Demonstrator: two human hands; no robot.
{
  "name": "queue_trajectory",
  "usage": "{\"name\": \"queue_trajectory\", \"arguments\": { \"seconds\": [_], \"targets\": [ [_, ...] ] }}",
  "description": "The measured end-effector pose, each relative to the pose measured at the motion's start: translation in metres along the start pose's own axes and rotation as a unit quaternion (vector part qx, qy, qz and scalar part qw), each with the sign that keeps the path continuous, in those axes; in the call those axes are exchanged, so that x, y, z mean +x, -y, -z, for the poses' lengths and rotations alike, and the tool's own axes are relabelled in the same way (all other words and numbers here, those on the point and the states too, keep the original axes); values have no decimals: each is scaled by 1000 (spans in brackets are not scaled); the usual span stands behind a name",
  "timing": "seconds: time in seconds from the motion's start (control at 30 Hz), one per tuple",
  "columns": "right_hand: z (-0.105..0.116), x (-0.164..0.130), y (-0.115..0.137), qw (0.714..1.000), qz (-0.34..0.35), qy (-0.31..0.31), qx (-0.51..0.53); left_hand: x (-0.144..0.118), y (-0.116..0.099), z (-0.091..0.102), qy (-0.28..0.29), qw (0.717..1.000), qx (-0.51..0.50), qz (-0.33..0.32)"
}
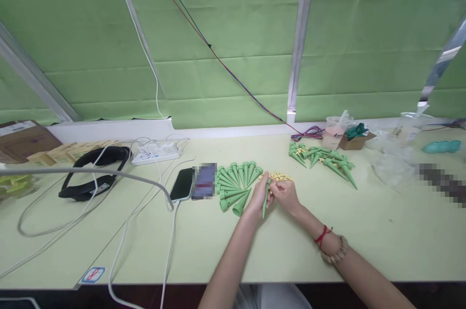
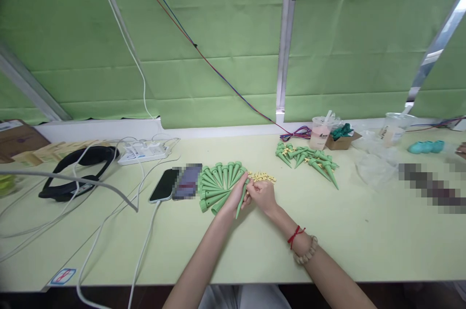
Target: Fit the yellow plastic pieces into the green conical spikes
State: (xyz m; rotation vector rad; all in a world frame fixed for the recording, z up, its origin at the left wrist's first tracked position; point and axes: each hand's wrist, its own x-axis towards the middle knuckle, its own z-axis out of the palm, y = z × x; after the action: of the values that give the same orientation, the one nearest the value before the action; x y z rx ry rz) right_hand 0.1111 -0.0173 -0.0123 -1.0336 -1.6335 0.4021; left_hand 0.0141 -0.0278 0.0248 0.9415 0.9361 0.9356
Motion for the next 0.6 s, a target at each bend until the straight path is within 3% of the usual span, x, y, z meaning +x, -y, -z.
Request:
{"name": "queue_trajectory", "arguments": {
  "seconds": [0.1,0.2,0.3,0.43,0.6],
  "targets": [
    [3,1,-2,999,21,-2,-50,0,1,2,30,999,15,31],
    [5,3,0,997,24,8,-68,3,4,3,-11,1000,15,4],
    [5,5,3,999,-36,10,-28,6,6,3,-52,996,-12,-66],
    [2,6,-1,990,-138,-20,37,9,10,1,-42,995,13,-89],
    [2,8,-8,985,-153,-77,-32,16,17,2,-55,994,-14,-89]
  ]
}}
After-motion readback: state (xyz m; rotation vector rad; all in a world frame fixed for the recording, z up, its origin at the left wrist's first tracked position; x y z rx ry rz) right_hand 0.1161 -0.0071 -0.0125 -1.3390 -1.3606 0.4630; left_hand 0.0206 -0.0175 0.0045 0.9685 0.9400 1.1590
